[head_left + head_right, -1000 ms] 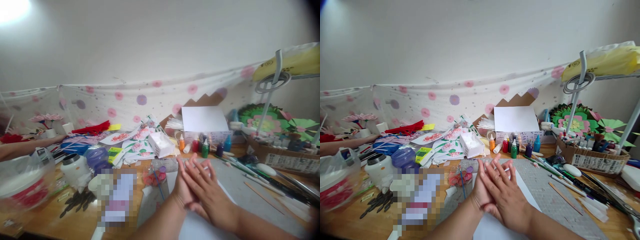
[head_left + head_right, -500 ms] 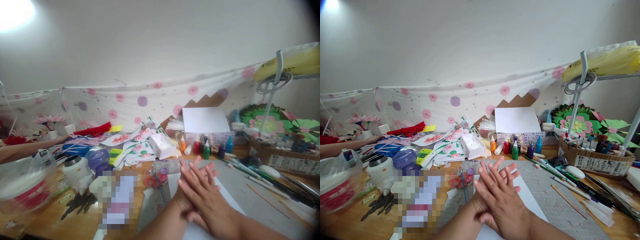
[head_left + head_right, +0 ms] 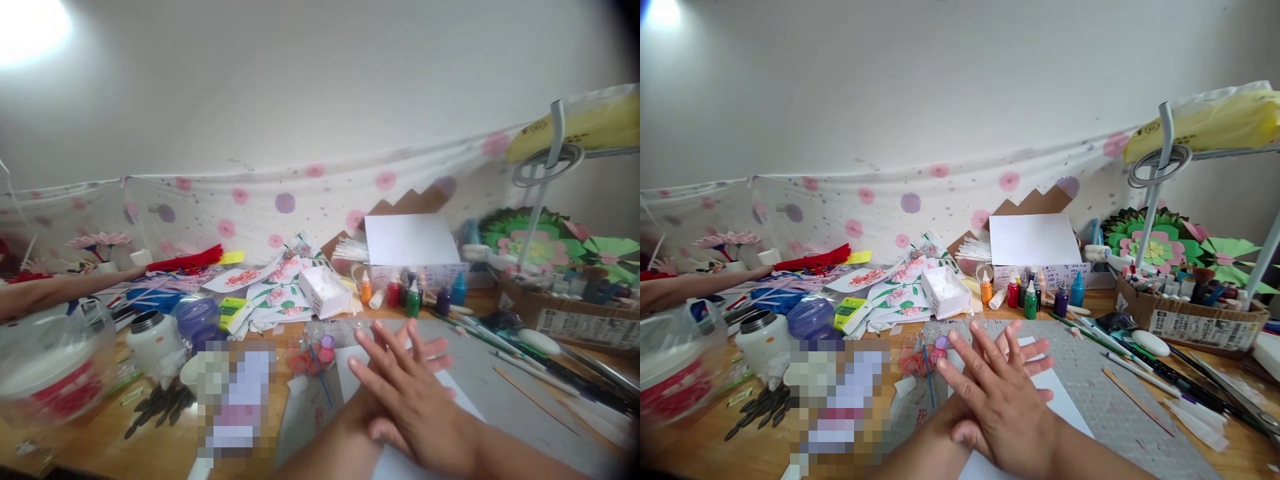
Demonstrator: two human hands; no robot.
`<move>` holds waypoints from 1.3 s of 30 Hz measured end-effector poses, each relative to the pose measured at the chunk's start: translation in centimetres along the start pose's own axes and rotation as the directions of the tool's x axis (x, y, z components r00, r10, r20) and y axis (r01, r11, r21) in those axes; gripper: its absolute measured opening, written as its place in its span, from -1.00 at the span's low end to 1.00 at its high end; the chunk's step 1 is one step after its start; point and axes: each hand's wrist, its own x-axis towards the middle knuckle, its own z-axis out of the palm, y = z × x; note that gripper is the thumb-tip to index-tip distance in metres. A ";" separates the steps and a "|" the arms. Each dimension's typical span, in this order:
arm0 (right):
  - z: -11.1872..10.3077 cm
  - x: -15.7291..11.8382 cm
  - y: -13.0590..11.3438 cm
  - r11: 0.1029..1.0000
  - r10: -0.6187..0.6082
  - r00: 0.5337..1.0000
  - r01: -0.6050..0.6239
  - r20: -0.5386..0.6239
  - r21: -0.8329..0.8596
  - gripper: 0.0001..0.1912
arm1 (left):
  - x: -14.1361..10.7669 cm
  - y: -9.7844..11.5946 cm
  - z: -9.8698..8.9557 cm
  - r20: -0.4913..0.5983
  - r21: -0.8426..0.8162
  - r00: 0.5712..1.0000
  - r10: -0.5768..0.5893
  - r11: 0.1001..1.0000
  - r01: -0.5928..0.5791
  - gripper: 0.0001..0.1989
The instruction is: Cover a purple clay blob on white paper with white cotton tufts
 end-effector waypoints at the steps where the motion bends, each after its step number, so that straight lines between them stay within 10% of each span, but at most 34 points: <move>1: 0.0 0.1 0.2 0.999 0.032 1.000 -0.032 0.000 -0.008 -0.25 | 0.0 0.0 0.1 0.005 0.001 1.000 -0.006 1.000 0.006 -0.39; 6: 0.7 -0.8 1.8 0.985 0.159 0.987 -0.159 0.001 -0.070 -0.23 | 0.3 2.0 0.4 0.110 -0.160 0.983 -0.149 0.973 0.165 -0.21; 15: 1.1 -1.6 1.7 0.997 0.071 0.997 -0.070 0.025 -0.037 -0.37 | 0.3 3.5 0.1 0.029 -0.338 0.997 -0.077 0.938 0.082 -0.21; 26: 0.4 -3.2 5.0 0.974 0.223 0.971 -0.225 -0.089 -0.012 -0.61 | 0.7 1.9 -0.4 0.024 0.024 0.995 -0.097 0.995 0.096 -0.72; 39: 0.7 -3.6 5.4 0.961 0.269 0.955 -0.259 -0.121 0.093 -0.66 | 0.7 1.8 -0.7 -0.066 0.161 0.995 -0.075 0.983 0.085 -0.75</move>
